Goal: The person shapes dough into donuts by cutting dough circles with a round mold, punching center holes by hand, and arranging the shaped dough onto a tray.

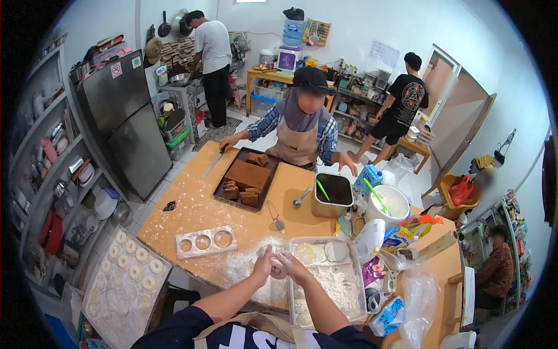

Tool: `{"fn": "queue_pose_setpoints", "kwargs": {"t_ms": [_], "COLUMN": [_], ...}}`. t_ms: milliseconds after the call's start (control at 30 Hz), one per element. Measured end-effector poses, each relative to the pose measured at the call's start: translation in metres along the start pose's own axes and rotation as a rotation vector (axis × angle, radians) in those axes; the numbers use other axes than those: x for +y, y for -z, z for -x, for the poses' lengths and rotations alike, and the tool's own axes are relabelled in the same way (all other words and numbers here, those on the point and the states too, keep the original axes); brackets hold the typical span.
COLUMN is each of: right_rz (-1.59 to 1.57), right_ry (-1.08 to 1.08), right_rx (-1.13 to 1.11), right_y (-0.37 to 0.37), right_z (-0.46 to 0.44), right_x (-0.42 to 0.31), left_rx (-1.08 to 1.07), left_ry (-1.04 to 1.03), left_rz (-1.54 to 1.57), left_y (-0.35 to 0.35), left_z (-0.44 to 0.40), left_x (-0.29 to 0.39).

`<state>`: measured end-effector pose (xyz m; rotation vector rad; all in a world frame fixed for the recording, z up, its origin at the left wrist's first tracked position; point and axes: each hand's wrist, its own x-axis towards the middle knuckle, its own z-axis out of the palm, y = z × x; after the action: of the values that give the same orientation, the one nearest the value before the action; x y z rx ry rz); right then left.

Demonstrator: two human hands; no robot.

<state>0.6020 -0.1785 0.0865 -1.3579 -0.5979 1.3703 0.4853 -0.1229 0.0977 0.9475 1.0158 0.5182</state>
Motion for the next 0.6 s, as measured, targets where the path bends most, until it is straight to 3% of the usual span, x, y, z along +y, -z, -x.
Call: {"fn": "queue_pose_setpoints", "kwargs": {"t_ms": [100, 200, 300, 367, 400, 500, 533, 600], "right_rz": [0.061, -0.055, -0.023, -0.003, -0.049, -0.232, -0.110, 0.099], "right_ry": [0.094, 0.195, 0.108, 0.038, 0.094, 0.163, 0.267, 0.168], "right_rx": [0.206, 0.348, 0.225, 0.043, 0.148, 0.413, 0.370, 0.172], "right_y": [0.000, -0.009, -0.026, -0.008, -0.015, -0.022, -0.023, -0.005], "right_z": [-0.016, -0.021, 0.012, 0.001, 0.005, -0.012, -0.012, -0.022], "right_x": [0.018, 0.034, -0.007, 0.002, -0.005, 0.014, 0.018, 0.032], "left_rx": [-0.127, -0.163, -0.053, -0.170, -0.227, -0.073, -0.093, -0.222], "left_ry": [-0.081, -0.097, -0.020, -0.029, -0.036, -0.043, -0.042, 0.025], "left_rz": [0.215, 0.622, 0.299, 0.268, 0.251, 0.656, 0.588, 0.138], "left_y": [0.014, 0.009, 0.010, 0.013, 0.016, -0.005, 0.003, 0.025], "left_z": [-0.037, -0.026, -0.033, -0.034, -0.034, -0.011, -0.023, -0.032], "left_x": [-0.048, -0.046, -0.035, -0.040, -0.041, -0.024, -0.033, -0.024]}}
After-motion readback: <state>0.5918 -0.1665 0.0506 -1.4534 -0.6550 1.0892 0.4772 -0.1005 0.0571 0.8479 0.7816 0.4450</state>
